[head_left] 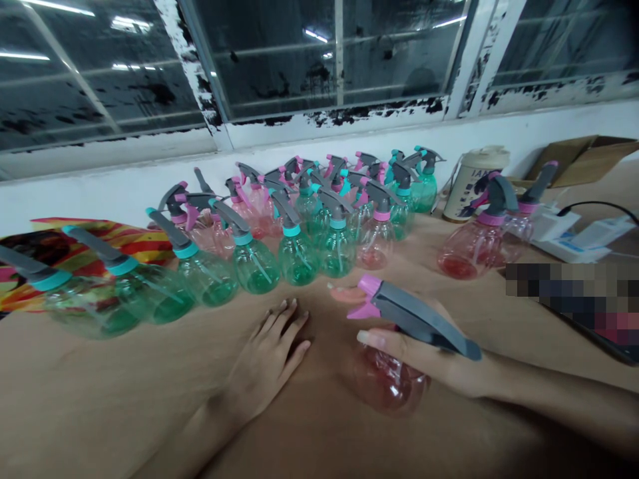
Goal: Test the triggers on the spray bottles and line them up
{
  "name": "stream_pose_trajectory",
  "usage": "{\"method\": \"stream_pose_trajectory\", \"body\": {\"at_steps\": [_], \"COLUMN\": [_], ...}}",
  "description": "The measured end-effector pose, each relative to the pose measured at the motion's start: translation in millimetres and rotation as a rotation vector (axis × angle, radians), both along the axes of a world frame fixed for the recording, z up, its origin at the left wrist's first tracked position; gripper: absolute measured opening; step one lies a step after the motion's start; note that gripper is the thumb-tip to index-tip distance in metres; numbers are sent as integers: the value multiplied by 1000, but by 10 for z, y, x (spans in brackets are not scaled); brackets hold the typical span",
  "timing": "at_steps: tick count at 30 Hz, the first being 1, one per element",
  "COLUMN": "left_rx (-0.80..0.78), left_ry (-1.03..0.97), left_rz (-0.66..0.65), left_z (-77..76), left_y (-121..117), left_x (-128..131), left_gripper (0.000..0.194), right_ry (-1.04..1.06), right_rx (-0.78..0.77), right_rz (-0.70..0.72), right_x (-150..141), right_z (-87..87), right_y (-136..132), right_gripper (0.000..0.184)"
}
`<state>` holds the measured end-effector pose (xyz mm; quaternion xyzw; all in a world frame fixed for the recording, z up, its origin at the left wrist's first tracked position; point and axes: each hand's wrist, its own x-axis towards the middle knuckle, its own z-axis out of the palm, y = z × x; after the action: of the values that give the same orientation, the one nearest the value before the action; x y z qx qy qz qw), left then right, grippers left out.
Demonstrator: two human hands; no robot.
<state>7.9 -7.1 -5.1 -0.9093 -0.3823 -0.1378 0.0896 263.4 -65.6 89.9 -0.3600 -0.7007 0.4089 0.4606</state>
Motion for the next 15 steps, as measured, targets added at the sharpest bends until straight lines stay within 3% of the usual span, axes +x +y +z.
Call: {"method": "stream_pose_trajectory", "body": {"at_steps": [7,15], "left_rx": [-5,-1], "left_ry": [5,-9], "left_rz": [-4,-7], "left_z": [19,-2], "left_y": [-8,11], "left_x": [12,7], "left_gripper": [43,44], "right_ry": [29,-87], "right_rx": [16,67], "right_rz": [14,-18], "right_x": [3,21], "right_z": [-31,-51], "right_y": [8,-7], "right_gripper": [14,24]}}
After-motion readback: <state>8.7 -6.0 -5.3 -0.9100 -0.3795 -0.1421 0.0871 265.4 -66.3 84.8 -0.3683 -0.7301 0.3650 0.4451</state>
